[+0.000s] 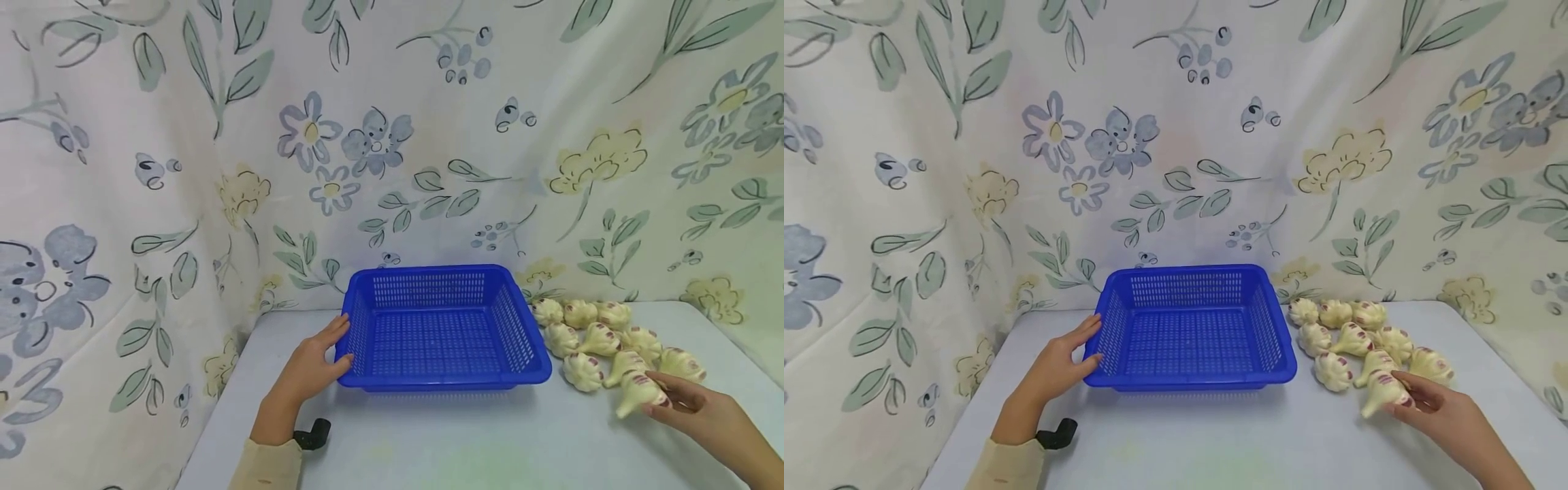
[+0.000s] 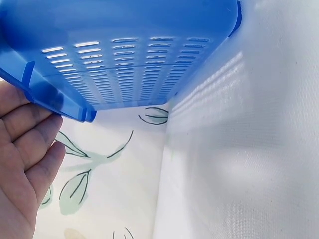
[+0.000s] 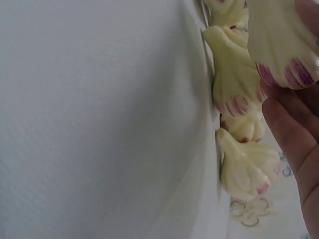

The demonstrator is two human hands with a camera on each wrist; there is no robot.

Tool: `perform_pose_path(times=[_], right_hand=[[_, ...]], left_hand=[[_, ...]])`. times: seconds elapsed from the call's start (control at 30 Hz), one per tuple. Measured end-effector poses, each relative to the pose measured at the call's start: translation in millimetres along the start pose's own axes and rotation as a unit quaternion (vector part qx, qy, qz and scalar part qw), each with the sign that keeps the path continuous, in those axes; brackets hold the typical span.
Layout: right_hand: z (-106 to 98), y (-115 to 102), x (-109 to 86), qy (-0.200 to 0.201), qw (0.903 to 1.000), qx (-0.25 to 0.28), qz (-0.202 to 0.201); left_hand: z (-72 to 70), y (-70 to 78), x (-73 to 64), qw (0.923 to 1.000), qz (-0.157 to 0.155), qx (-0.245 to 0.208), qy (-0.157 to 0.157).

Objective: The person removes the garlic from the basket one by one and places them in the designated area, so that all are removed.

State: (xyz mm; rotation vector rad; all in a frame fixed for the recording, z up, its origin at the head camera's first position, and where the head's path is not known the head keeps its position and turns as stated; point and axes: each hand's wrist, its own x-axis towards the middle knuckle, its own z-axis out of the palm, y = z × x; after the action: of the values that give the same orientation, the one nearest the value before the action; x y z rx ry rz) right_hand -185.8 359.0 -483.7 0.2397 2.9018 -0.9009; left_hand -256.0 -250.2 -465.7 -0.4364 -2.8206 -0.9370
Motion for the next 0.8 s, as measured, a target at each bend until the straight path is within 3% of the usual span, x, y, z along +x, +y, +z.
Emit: perform_pose_path(times=[0.27,0.8], right_hand=[[11,3,1.8,0.002,0.9983,-0.040,-0.042],[16,7,11.7,-0.018,0.9985,-0.048,-0.021]], left_hand=[[0.8,-0.2,-0.9,0.9999,-0.007,-0.006,-0.004],[0.1,1.4,-1.4,1.0000,-0.002,-0.002,-0.002]])
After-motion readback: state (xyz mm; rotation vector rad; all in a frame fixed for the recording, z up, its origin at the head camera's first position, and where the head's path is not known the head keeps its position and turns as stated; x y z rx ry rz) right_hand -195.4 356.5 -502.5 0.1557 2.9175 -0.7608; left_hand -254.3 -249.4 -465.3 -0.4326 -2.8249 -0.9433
